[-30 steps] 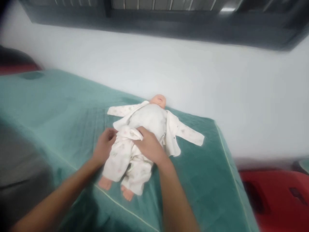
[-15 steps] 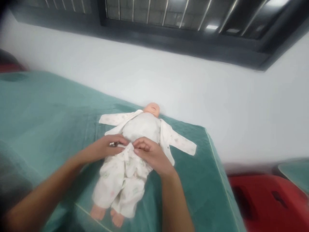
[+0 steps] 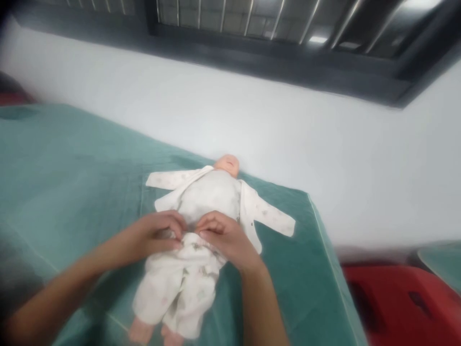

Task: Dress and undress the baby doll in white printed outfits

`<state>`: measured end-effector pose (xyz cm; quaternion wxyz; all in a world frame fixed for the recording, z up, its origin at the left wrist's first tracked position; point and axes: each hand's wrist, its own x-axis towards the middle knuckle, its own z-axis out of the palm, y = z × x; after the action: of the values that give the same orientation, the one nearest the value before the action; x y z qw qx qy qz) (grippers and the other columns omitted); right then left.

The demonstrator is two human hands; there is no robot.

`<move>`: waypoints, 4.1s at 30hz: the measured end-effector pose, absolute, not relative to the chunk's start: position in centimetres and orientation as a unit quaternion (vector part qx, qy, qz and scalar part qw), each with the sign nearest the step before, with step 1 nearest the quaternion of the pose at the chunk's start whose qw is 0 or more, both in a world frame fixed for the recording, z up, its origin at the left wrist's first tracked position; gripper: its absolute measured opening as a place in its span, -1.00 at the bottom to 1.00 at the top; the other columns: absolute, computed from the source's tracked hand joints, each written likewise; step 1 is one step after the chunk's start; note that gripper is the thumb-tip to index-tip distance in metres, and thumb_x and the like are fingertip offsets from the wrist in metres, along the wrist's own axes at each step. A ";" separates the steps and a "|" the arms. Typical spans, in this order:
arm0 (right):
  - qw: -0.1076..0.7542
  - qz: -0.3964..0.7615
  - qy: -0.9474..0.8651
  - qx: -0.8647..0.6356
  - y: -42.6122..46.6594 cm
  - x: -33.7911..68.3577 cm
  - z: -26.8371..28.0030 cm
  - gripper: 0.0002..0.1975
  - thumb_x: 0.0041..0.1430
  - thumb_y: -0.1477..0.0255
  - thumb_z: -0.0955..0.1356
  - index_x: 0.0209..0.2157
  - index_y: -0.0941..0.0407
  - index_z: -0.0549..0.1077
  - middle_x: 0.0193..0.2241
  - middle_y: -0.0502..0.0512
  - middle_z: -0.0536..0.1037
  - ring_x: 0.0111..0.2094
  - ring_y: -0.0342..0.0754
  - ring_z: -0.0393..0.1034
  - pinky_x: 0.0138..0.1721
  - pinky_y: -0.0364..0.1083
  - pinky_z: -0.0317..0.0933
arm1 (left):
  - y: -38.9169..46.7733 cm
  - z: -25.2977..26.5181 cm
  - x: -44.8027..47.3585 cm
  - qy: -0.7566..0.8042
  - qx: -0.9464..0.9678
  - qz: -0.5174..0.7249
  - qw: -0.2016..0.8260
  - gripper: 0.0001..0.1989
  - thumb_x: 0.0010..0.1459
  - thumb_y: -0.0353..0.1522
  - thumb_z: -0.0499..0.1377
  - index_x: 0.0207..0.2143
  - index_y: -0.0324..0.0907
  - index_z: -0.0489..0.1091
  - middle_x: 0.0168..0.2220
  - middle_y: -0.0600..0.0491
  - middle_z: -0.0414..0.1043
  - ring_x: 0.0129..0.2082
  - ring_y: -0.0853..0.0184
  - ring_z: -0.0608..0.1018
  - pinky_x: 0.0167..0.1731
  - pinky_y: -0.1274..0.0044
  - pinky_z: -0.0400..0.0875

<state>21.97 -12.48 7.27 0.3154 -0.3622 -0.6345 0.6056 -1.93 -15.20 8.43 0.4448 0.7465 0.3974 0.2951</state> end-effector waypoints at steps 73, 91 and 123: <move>0.470 0.394 -0.558 -0.560 -9.0 23.1 3.9 -0.65 -0.03 0.12 0.47 -0.33 0.09 0.46 -0.62 -0.09 0.37 -0.58 -0.17 0.14 -0.52 -0.14 0.01 | -6.2 0.8 -1.0 0.526 0.500 0.575 0.378 -0.73 0.11 -0.18 0.17 -0.33 -0.21 0.47 -0.38 0.09 0.48 -0.34 0.34 0.44 -0.27 0.54 0.31; 0.280 0.411 -0.672 -0.549 -9.8 26.4 3.3 -0.85 -0.04 0.41 0.37 -0.39 0.06 0.32 -0.45 -0.06 0.47 -0.41 -0.09 0.32 -0.36 -0.13 0.18 | -6.2 -0.6 -1.0 0.522 0.667 0.476 0.238 -0.77 0.27 -0.23 0.03 -0.24 -0.15 0.41 -0.07 -0.03 0.47 -0.11 0.23 0.48 -0.05 0.40 0.33; 0.399 0.496 -0.529 -0.562 -9.1 25.2 2.1 -0.65 -0.18 0.46 0.36 -0.32 0.02 0.17 -0.51 -0.14 0.42 -0.54 -0.15 0.23 -0.51 -0.18 0.05 | -6.6 0.5 -1.4 0.430 0.622 0.542 0.366 -0.87 0.11 -0.28 0.20 -0.32 -0.14 0.44 -0.24 0.08 0.39 -0.24 0.35 0.45 -0.18 0.51 0.33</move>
<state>25.23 -9.09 2.05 0.3985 -0.5618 -0.5291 0.4956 -1.42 -6.61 0.55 0.3660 0.6222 0.4297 0.5425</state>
